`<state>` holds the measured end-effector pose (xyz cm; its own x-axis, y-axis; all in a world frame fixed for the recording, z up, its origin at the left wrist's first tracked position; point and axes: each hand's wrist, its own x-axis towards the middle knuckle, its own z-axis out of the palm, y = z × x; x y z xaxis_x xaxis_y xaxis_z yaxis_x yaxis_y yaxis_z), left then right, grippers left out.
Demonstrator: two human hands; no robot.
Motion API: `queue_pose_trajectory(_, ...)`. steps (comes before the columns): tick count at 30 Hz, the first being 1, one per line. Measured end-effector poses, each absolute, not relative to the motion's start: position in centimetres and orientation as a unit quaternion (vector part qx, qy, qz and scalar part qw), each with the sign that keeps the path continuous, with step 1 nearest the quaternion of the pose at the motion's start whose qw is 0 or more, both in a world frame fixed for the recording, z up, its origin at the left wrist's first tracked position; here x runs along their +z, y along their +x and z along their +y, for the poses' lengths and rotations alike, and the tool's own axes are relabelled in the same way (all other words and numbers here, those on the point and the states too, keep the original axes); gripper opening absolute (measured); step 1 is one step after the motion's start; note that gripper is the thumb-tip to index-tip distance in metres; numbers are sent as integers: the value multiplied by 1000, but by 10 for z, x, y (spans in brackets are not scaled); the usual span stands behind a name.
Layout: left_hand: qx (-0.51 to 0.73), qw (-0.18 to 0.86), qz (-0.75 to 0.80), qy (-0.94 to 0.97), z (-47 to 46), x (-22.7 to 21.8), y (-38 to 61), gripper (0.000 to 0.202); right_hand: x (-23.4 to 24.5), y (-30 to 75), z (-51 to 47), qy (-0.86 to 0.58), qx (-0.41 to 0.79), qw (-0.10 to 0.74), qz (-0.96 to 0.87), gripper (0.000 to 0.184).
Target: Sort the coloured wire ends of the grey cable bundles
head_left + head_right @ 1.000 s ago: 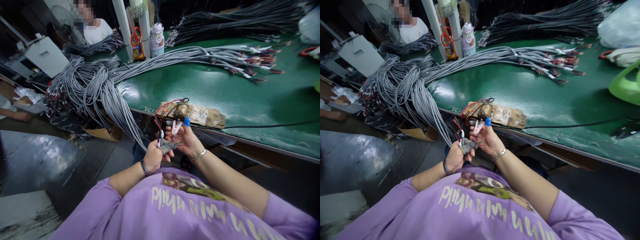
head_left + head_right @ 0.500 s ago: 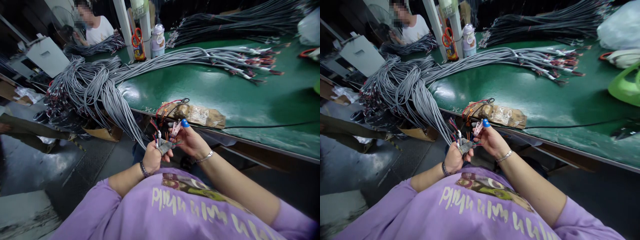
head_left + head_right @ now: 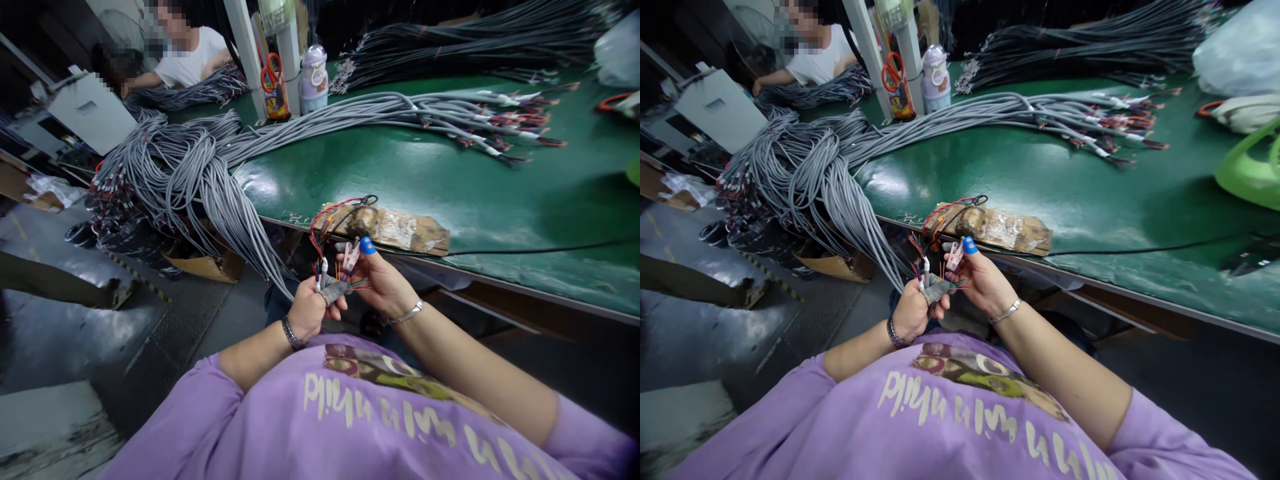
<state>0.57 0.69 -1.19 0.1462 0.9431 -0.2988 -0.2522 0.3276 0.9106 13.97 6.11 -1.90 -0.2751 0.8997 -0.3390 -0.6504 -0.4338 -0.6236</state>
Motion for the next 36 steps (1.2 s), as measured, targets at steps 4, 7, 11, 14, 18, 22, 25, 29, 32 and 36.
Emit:
queue_pose_trajectory(4, 451, 666, 466, 369, 3, -11, 1, 39, -17, 141, 59, -319, 784, 495, -196, 34)
queue_pose_trajectory(7, 452, 667, 463, 370, -2, -10, -3, 39, -14, 144, 57, -319, 780, 492, -219, 26)
queue_pose_trajectory(11, 470, 655, 469, 361, -4, -8, -3, 41, -11, 144, 55, -327, 772, 495, -229, 22)
queue_pose_trajectory(14, 482, 648, 474, 352, -3, -9, -1, 41, -13, 142, 56, -323, 766, 506, -231, 32)
queue_pose_trajectory(18, 483, 648, 470, 354, 0, -11, 4, 39, -19, 142, 58, -328, 749, 516, -255, 40)
queue_pose_trajectory(22, 481, 647, 470, 360, 1, -12, 7, 39, -23, 145, 60, -320, 768, 494, -253, 37)
queue_pose_trajectory(25, 473, 652, 476, 352, 2, -13, 9, 40, -22, 147, 60, -310, 786, 482, -232, 33)
queue_pose_trajectory(29, 464, 656, 486, 343, 3, -14, 11, 41, -19, 148, 59, -312, 792, 476, -220, 24)
queue_pose_trajectory(32, 459, 660, 490, 338, 3, -15, 11, 39, -19, 148, 59, -315, 790, 476, -223, 22)
queue_pose_trajectory(36, 463, 668, 474, 337, 3, -16, 10, 38, -19, 148, 59, -316, 788, 476, -230, 22)
